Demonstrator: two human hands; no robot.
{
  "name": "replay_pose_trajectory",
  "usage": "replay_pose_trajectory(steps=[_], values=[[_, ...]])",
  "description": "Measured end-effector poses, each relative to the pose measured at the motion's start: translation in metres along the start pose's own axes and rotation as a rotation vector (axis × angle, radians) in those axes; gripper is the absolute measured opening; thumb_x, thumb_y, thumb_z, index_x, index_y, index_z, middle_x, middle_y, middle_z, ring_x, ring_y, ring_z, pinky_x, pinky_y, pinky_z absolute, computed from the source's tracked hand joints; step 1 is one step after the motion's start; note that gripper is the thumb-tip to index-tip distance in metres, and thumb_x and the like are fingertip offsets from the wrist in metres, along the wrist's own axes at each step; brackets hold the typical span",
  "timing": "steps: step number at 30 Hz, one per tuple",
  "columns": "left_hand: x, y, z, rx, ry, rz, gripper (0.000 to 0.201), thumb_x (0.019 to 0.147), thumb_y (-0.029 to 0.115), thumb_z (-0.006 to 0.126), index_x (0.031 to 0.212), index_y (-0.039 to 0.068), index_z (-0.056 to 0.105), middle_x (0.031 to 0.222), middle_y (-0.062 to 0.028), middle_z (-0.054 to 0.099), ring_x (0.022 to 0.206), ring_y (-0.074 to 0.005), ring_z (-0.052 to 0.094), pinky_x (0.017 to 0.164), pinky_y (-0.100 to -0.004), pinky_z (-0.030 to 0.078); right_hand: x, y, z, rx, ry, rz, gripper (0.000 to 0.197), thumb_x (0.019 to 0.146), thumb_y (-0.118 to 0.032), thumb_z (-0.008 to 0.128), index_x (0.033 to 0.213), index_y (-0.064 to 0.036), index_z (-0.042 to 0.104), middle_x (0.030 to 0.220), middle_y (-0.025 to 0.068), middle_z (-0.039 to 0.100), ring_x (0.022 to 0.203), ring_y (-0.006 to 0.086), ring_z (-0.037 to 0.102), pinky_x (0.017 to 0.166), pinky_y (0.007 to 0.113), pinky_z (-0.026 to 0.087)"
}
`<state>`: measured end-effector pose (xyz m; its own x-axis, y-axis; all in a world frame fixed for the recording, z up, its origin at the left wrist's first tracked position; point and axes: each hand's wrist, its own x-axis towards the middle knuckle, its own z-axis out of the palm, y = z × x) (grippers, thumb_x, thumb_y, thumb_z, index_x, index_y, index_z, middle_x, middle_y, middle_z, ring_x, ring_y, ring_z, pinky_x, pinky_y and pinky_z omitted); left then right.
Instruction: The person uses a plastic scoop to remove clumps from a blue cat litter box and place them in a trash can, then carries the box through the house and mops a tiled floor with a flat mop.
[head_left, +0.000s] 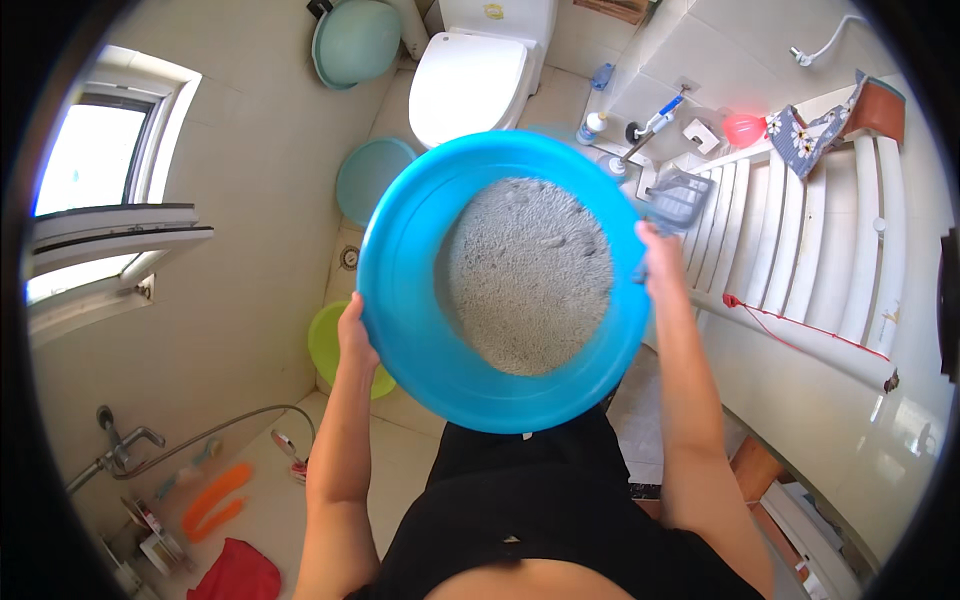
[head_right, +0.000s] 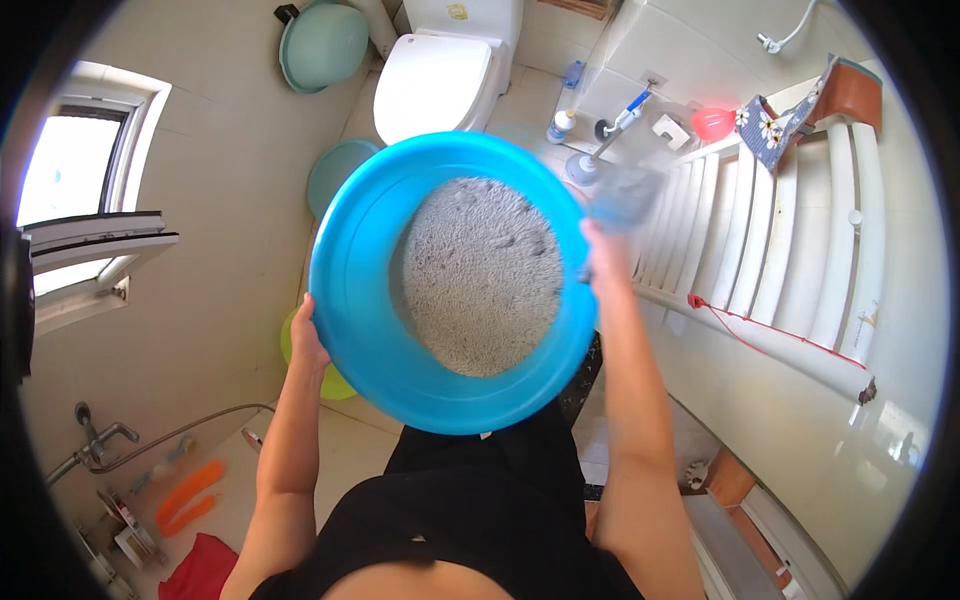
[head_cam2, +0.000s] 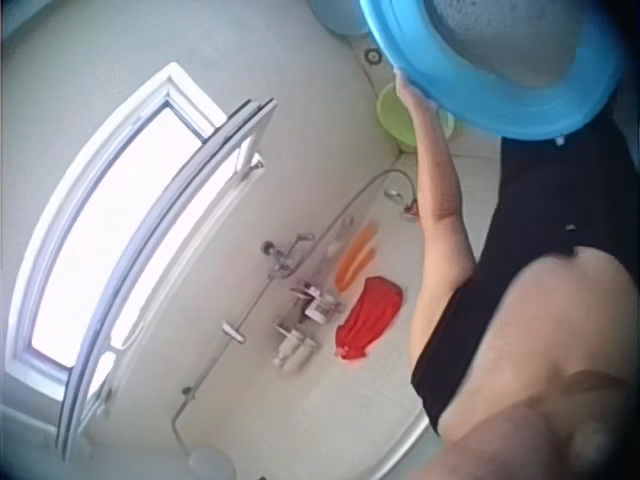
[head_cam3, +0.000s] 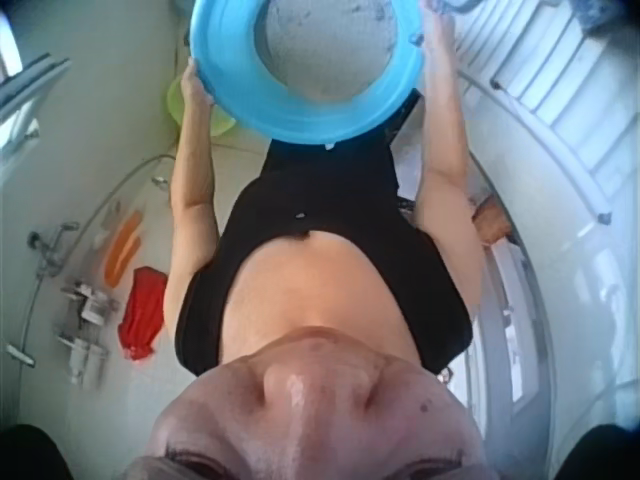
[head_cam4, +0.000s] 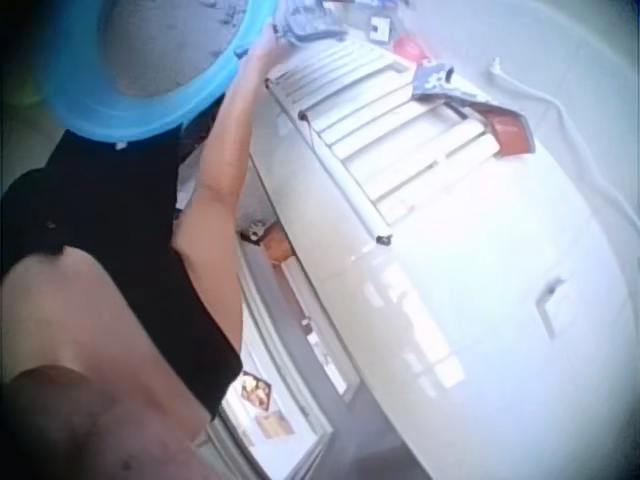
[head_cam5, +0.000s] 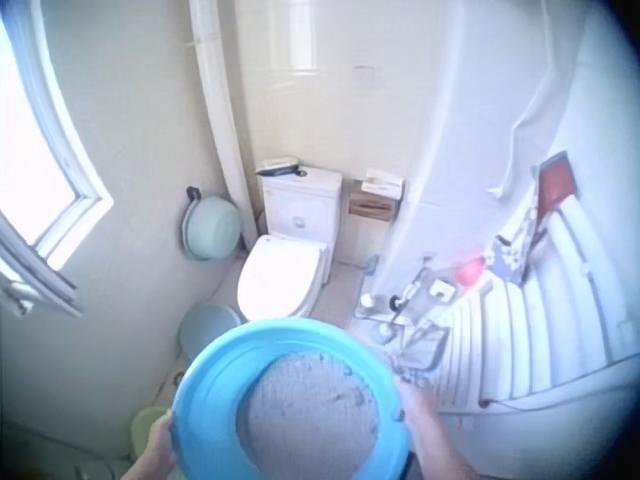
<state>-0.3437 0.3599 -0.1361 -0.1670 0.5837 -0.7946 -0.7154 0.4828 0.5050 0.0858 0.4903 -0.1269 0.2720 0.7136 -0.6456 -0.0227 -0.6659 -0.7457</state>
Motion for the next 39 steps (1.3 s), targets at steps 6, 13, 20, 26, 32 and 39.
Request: replay_pose_trajectory(steps=[6, 13, 20, 26, 32, 39], values=[[0.029, 0.005, 0.040, 0.211, 0.115, -0.046, 0.047, 0.095, 0.038, 0.036, 0.124, 0.003, 0.044, 0.120, -0.0147, 0.051, 0.106, -0.0311, 0.051, 0.094, -0.0467, 0.040, 0.005, 0.003, -0.053, 0.179, -0.027, 0.033, 0.037, 0.080, -0.031, 0.066, 0.101, -0.0008, 0.057, 0.081, 0.0091, 0.060, 0.059, 0.0165, 0.054, 0.050, 0.034, 0.046], [0.030, 0.040, -0.004, -0.090, -0.113, -0.011, 0.048, 0.096, 0.038, 0.027, 0.127, 0.004, 0.041, 0.127, -0.0183, 0.047, 0.116, -0.0335, 0.047, 0.098, -0.0511, 0.038, 0.024, 0.004, 0.039, -0.111, 0.092, -0.180, 0.038, 0.081, -0.037, 0.064, 0.096, -0.0023, 0.058, 0.067, 0.0074, 0.058, 0.043, 0.0168, 0.048, 0.038, 0.032, 0.039], [0.049, 0.034, -0.001, 0.117, -0.029, 0.000, 0.048, 0.096, 0.037, 0.032, 0.126, 0.001, 0.042, 0.125, -0.0170, 0.049, 0.116, -0.0327, 0.046, 0.097, -0.0487, 0.039, 0.007, -0.003, 0.024, 0.156, 0.162, 0.049, 0.037, 0.082, -0.037, 0.063, 0.097, -0.0036, 0.059, 0.064, 0.0037, 0.056, 0.042, 0.0150, 0.046, 0.036, 0.027, 0.034], [0.072, 0.060, 0.002, 0.149, 0.095, 0.032, 0.049, 0.095, 0.039, 0.038, 0.125, 0.000, 0.045, 0.123, -0.0181, 0.050, 0.110, -0.0320, 0.050, 0.094, -0.0470, 0.041, 0.025, 0.014, 0.045, 0.033, 0.132, -0.057, 0.032, 0.084, -0.028, 0.061, 0.094, 0.0016, 0.056, 0.056, 0.0074, 0.050, 0.034, 0.0171, 0.041, 0.031, 0.034, 0.033], [0.109, 0.065, 0.050, 0.197, 0.024, -0.027, 0.041, 0.093, 0.034, 0.043, 0.111, -0.002, 0.052, 0.109, -0.0165, 0.057, 0.096, -0.0293, 0.055, 0.085, -0.0438, 0.046, 0.047, -0.014, 0.030, 0.046, 0.259, -0.145, 0.025, 0.086, -0.021, 0.058, 0.090, 0.0028, 0.055, 0.060, 0.0078, 0.052, 0.032, 0.0171, 0.041, 0.028, 0.032, 0.030], [0.198, 0.103, 0.093, 0.306, 0.117, -0.052, 0.045, 0.093, 0.036, 0.045, 0.118, 0.000, 0.051, 0.114, -0.0160, 0.056, 0.101, -0.0302, 0.054, 0.090, -0.0441, 0.043, 0.139, -0.031, 0.063, -0.052, 0.260, -0.017, 0.024, 0.084, -0.023, 0.059, 0.081, 0.0011, 0.058, 0.053, 0.0048, 0.046, 0.033, 0.0188, 0.046, 0.028, 0.034, 0.034]])
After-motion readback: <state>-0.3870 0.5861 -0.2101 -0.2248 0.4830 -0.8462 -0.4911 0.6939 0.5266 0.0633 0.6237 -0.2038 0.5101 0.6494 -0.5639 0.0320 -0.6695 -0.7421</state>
